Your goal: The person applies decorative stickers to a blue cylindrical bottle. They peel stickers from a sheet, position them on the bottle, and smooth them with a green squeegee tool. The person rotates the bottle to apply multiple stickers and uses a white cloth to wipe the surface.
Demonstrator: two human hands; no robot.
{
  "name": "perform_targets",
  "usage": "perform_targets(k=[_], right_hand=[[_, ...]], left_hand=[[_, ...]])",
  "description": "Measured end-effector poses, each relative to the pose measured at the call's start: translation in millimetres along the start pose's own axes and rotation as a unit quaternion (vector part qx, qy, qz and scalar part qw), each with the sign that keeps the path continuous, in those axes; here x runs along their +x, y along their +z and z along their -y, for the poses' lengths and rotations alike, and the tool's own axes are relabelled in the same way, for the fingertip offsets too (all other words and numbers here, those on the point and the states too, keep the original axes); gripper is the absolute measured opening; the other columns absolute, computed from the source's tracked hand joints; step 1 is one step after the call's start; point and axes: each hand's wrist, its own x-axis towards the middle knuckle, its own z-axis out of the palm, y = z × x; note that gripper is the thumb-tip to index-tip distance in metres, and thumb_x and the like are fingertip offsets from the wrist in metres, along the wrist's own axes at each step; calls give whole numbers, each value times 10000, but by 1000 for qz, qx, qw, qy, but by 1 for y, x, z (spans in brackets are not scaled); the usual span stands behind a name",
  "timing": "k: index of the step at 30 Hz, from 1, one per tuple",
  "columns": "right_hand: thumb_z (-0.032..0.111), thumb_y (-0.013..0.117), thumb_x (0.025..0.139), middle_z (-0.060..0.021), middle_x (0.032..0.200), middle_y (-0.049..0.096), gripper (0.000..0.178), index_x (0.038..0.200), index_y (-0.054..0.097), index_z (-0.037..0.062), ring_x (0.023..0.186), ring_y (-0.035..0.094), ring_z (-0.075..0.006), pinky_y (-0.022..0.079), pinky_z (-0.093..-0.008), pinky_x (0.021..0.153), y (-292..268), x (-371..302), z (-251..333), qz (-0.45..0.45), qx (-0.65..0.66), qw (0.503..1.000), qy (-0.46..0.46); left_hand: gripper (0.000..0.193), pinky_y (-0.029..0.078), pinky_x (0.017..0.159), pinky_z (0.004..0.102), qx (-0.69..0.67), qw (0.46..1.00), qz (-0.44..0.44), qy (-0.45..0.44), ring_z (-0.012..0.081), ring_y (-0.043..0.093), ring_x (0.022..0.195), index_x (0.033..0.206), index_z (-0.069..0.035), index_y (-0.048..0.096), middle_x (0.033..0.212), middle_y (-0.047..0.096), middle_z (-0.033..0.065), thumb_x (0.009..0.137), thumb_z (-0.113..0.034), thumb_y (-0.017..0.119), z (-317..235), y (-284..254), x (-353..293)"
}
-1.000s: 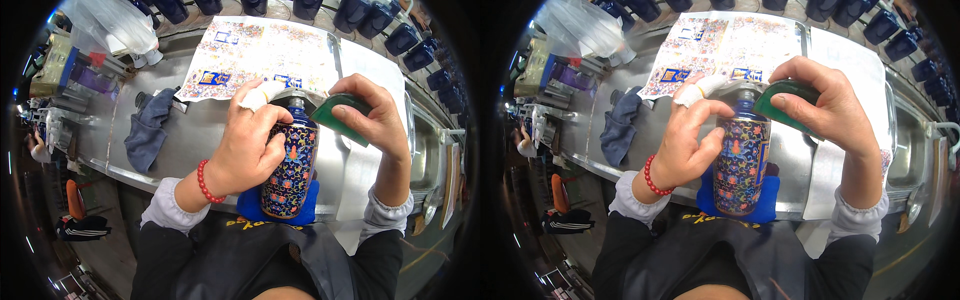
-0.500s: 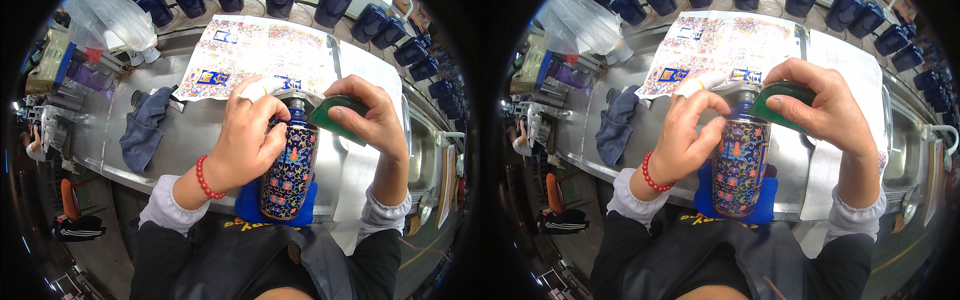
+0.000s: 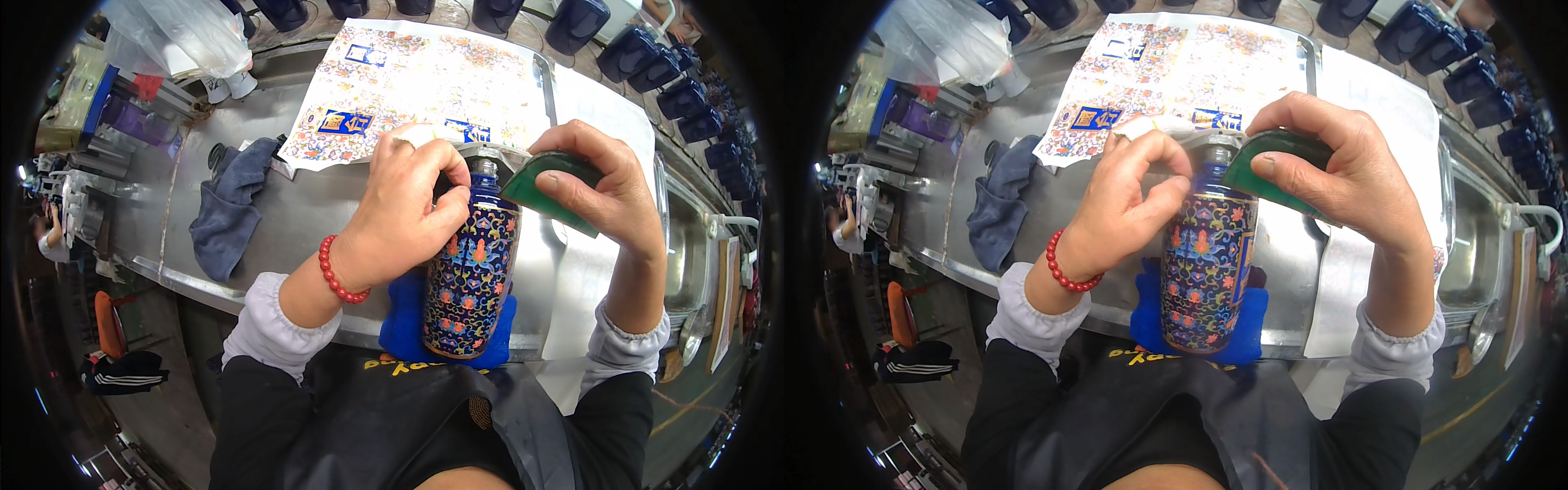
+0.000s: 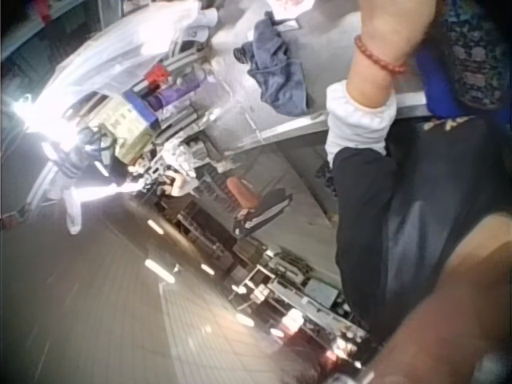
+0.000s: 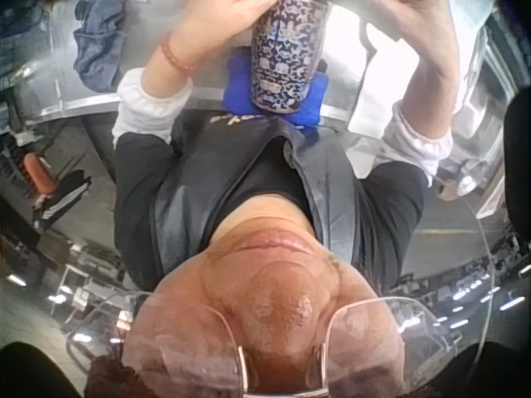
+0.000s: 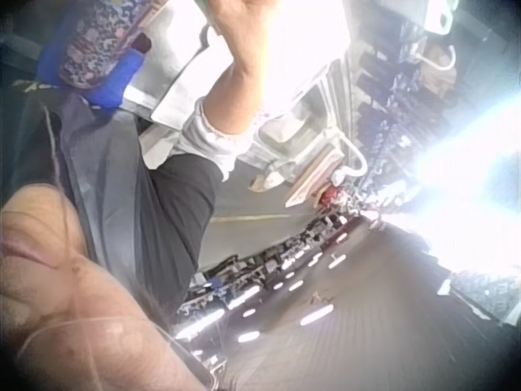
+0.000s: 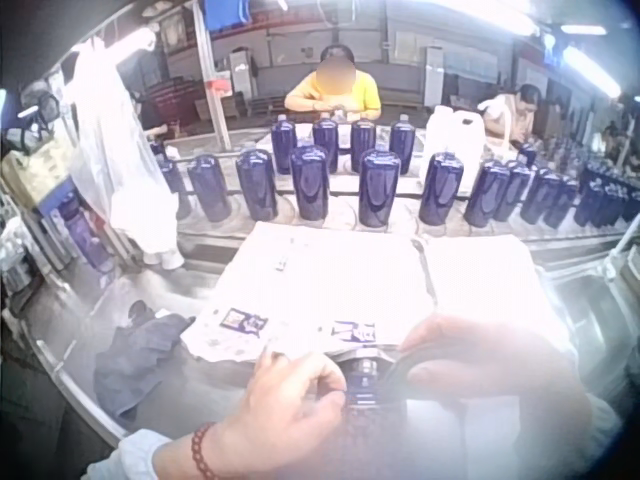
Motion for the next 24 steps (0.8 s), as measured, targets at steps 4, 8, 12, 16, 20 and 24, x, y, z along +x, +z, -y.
perform_targets(k=[4, 8, 12, 16, 20, 24], right_hand=[[214, 741, 895, -59, 893, 692, 264, 1050, 688, 8, 803, 655, -129, 507, -261, 719, -1, 2, 1, 7, -8, 1000, -8], [212, 734, 898, -58, 896, 694, 263, 1055, 687, 7, 803, 655, -130, 510, -264, 722, -1, 4, 2, 9, -12, 1000, -8], [211, 727, 902, -59, 902, 693, 255, 1050, 684, 9, 810, 657, -130, 511, -261, 732, 0, 2, 2, 6, -19, 1000, -6], [206, 719, 910, -61, 921, 690, 257, 1065, 668, 8, 802, 656, -125, 513, -258, 728, 1, -3, 5, -11, -25, 1000, -9], [152, 690, 939, -58, 943, 684, 233, 1099, 639, -10, 817, 656, -120, 517, -252, 737, 9, -14, 15, -65, -21, 997, 26], [-27, 628, 918, -144, 1010, 700, 253, 1171, 644, -18, 890, 695, -236, 543, -318, 776, 29, -30, 23, -133, -61, 989, 15]], left_hand=[[47, 324, 975, 405, -28, 1000, -1, 10, 241, 527, 758, 855, -98, 617, 707, 592, 21, 817, -118, 636, 0, -1, 3], [40, 312, 986, 399, -43, 999, 25, -14, 229, 526, 754, 860, -96, 620, 726, 601, 18, 829, -120, 625, -1, -5, 3], [45, 296, 1040, 428, -61, 998, 21, -28, 247, 562, 872, 864, -83, 630, 793, 623, 50, 840, -118, 616, 1, -8, -5], [134, 230, 1121, 529, -7, 998, -53, 28, 333, 529, 1139, 965, -74, 689, 966, 674, 108, 875, -152, 629, 3, -5, -20], [367, 96, 1195, 608, 85, 993, -55, 64, 377, 434, 1325, 1203, -62, 709, 1257, 669, 143, 939, -309, 644, -8, -3, -48], [549, 90, 1206, 600, 114, 991, -20, 66, 375, 422, 1339, 1339, -24, 640, 1328, 634, 158, 972, -431, 608, -15, 7, -63]])
